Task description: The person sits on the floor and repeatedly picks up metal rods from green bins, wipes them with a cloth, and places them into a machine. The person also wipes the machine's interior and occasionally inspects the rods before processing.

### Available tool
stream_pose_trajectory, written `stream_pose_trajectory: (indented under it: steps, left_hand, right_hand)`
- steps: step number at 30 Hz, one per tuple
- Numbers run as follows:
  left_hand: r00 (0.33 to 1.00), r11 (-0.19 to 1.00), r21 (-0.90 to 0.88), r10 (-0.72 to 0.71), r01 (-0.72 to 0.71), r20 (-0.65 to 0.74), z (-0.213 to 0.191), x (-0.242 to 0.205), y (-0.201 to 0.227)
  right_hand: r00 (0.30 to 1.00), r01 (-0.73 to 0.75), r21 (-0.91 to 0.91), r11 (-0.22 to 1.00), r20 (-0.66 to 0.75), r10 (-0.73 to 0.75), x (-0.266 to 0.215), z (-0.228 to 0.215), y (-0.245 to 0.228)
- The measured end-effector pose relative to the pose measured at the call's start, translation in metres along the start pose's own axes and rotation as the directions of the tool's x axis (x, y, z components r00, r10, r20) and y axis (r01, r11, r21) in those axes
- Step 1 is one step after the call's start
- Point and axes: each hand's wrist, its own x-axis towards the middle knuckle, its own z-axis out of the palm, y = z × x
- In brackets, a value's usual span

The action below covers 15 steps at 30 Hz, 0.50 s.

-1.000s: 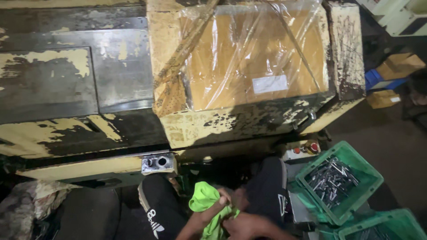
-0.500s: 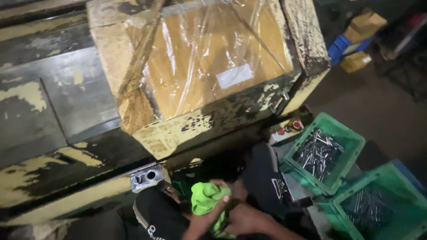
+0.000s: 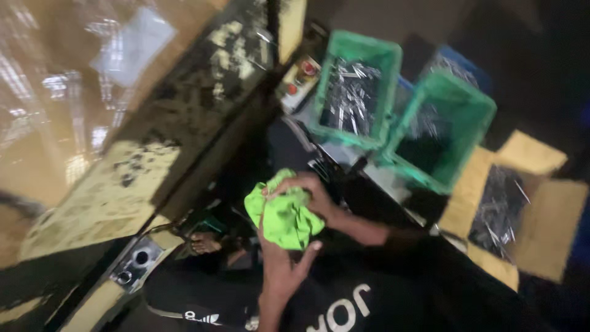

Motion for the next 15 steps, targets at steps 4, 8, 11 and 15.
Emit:
stream_pose_trajectory:
  steps: [4, 8, 11, 15]
  left_hand:
    - [0.994, 0.976, -0.209, -0.084, 0.067, -0.076, 0.002, 0.001, 0.012]
    - [0.981, 0.958, -0.255, -0.160, 0.128, -0.109, 0.012, -0.009, 0.007]
    - [0.972, 0.956, -0.249, -0.190, 0.152, -0.138, 0.025, -0.029, -0.016]
    - [0.945, 0.942, -0.207, -0.296, 0.264, -0.142, 0.049, -0.067, -0.073]
  right_hand:
    - [0.965, -0.087, 0.206, 0.975, -0.224, 0.134, -0.010, -0.010, 0.016]
    - [0.946, -0.160, 0.355, 0.921, -0.213, 0.246, -0.020, -0.010, 0.041]
    - [0.961, 0.000, 0.673, 0.739, -0.203, 0.186, -0.018, 0.008, 0.051]
    - [0.994, -0.068, -0.019, 0.998, -0.091, 0.066, -0.016, 0.034, 0.030]
